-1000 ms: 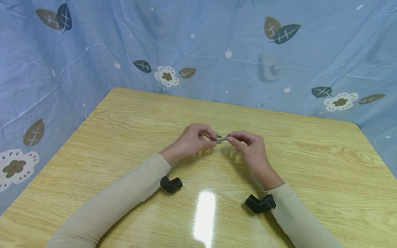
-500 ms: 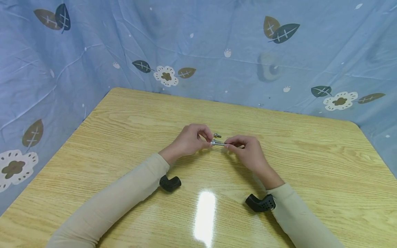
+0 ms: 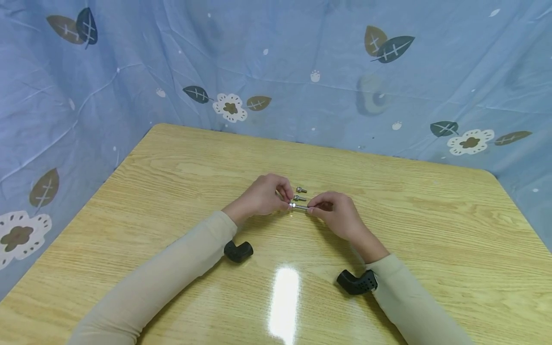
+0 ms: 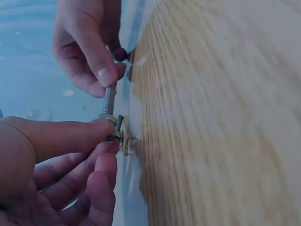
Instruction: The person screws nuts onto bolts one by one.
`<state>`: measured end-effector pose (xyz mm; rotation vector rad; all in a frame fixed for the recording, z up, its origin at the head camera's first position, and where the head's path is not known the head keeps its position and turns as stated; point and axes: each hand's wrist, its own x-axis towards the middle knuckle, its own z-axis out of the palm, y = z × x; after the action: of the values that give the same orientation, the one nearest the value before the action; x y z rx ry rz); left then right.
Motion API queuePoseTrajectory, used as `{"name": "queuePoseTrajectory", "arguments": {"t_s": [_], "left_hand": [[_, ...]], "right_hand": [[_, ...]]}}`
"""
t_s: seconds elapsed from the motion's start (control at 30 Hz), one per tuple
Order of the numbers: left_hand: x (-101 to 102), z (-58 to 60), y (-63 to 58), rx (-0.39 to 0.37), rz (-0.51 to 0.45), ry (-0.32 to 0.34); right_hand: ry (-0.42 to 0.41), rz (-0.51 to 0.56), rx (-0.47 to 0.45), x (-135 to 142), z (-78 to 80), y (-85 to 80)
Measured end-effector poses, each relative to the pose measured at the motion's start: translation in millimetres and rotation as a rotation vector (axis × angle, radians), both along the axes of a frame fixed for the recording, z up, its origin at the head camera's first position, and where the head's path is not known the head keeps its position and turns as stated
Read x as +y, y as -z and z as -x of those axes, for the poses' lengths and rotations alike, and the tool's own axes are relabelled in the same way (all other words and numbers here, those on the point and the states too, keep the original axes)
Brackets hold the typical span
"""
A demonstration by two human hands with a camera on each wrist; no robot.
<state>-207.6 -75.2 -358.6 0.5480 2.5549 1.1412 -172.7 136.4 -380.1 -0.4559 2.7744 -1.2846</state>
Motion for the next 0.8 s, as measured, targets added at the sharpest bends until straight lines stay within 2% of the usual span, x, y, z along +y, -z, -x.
{"name": "queuePoseTrajectory", "arguments": {"t_s": [0.23,0.57,0.8], "left_hand": [[0.7,1.4,1.9,0.011,0.037,0.012],[1.6,2.2,4.2,-0.015,0.027,0.017],[1.7,2.3,4.1,-0.005,0.035,0.020]], "right_hand": [[0.022,-0.038,-0.009,-2.7,1.9,2.5],[0.029,-0.081,-0.008,-4.8,1.6,2.8],[0.043,-0.092,-0.008,-5.6,2.1,1.7]]}}
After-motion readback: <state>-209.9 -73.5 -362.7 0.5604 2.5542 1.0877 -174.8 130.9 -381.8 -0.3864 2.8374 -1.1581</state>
